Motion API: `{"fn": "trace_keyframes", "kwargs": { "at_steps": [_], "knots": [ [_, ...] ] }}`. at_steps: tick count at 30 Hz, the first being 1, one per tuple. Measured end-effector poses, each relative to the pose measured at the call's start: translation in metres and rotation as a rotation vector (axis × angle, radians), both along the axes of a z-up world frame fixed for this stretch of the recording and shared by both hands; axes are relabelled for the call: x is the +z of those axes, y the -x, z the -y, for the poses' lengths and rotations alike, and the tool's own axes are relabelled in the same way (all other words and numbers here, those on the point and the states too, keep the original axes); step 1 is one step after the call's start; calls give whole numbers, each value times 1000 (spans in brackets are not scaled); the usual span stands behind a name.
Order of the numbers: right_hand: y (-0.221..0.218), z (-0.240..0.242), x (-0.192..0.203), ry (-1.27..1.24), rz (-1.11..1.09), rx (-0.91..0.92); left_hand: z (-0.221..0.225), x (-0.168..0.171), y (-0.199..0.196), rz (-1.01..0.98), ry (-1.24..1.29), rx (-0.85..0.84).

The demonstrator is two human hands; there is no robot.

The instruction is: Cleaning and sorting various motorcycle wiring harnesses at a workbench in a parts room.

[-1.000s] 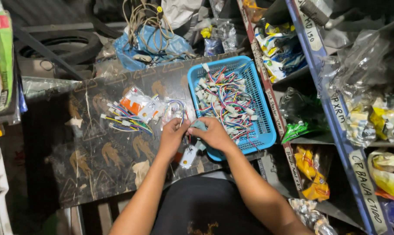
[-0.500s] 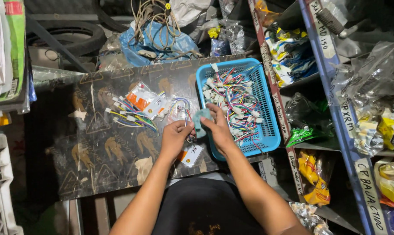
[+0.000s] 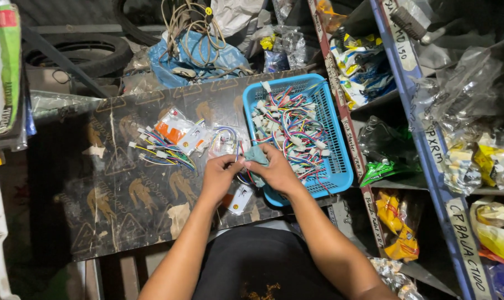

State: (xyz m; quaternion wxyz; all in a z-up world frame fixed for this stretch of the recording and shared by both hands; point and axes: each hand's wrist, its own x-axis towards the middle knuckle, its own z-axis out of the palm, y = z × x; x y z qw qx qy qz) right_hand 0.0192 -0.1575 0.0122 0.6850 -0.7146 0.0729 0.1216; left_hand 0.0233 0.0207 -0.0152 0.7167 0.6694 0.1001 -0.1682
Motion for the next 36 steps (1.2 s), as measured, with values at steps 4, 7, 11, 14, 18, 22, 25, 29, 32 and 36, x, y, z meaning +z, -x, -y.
{"fn": "trace_keyframes", "kwargs": {
  "at_steps": [4,7,11,14,18,22,25,29,32,36],
  "knots": [
    [-9,20,-9,161,40,-55,4,15,2,-66,130,92],
    [-11,31,-12,269,54,-206,5,2,0,-144,274,158],
    [-9,28,15,112,8,-457,15,10,-3,-101,200,73],
    [-9,35,37,95,48,-648,22,15,-6,-78,103,-7],
    [-13,82,34,243,198,-754,21,12,-3,-170,135,32],
    [-6,90,25,362,216,-708,13,-16,10,-232,131,102],
    [-2,84,11,442,226,-633,9,-48,19,-256,93,126],
    [0,59,7,408,189,-389,-5,-105,40,-275,2,146],
    [-2,51,-10,380,157,-263,-17,-112,56,-319,-22,247],
    [-2,21,-9,219,77,-152,-34,-99,59,-385,40,388]
  ]
}}
